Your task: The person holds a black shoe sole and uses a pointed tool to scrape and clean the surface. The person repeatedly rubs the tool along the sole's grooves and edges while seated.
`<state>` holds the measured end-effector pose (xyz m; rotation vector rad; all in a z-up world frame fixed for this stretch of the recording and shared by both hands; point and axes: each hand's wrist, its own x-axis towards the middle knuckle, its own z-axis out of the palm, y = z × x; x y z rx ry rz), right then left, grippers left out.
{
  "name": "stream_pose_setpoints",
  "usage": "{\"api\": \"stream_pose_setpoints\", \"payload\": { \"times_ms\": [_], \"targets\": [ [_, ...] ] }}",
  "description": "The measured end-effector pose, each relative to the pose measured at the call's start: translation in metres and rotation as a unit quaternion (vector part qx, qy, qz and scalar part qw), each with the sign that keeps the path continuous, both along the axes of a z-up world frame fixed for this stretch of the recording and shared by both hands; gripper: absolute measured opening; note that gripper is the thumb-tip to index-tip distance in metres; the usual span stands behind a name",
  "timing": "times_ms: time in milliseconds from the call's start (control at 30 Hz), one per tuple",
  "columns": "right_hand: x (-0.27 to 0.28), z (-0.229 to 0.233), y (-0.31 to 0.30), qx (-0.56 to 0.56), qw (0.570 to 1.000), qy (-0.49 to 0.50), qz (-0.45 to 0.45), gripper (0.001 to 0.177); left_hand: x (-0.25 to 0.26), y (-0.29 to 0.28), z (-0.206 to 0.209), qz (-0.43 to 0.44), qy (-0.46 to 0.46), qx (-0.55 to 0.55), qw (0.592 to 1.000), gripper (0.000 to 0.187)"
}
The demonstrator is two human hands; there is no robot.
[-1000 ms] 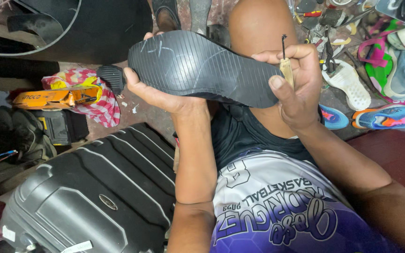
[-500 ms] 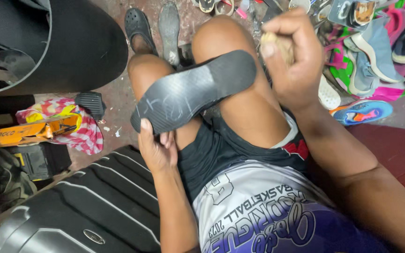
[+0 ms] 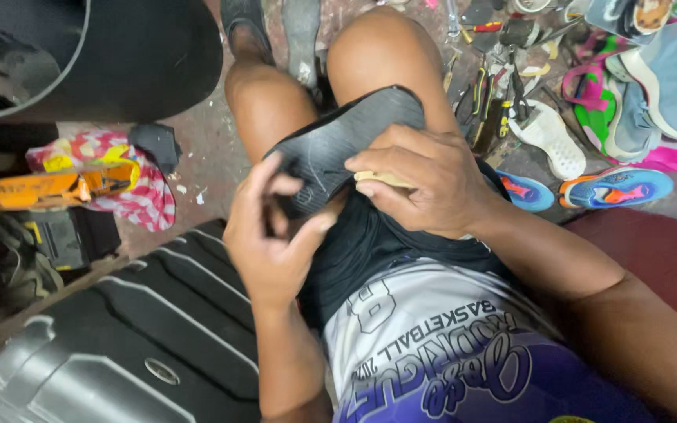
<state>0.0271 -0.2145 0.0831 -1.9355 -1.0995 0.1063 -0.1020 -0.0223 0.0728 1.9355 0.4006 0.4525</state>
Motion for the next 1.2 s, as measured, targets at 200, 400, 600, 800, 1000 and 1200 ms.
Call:
{"api": "stream_pose_setpoints", "payload": {
  "times_ms": [200,400,600,800,1000,1200],
  "targets": [
    [0.002,-0.002,0.000,0.002,0.999,-0.048,0.020,0.026,0.031,0.001,-0.006,-0.096,0.021,-0.091,0.991,0.011],
    [0.009,-0.010,-0.008,0.041,0.999,0.026,-0.010,0.022,0.033,0.041,-0.024,0.050,-0.048,-0.241,0.968,0.018],
    [0.009,-0.022,-0.010,0.112,0.992,0.052,-0.032,0.016,0.063,0.063,-0.019,-0.151,-0.023,0.114,0.982,0.035],
    [0.009,-0.028,-0.007,0.125,0.989,0.044,-0.064,0.018,0.088,0.060,-0.007,-0.274,0.120,0.241,0.923,0.053],
    [0.006,-0.034,-0.010,0.175,0.969,0.121,-0.130,0.017,0.087,0.063,-0.018,-0.260,0.176,-0.033,0.949,0.045],
    [-0.019,-0.030,0.004,0.150,0.939,0.294,-0.093,0.013,0.079,0.054,-0.021,-0.113,0.048,-0.260,0.958,0.031]
  ]
}}
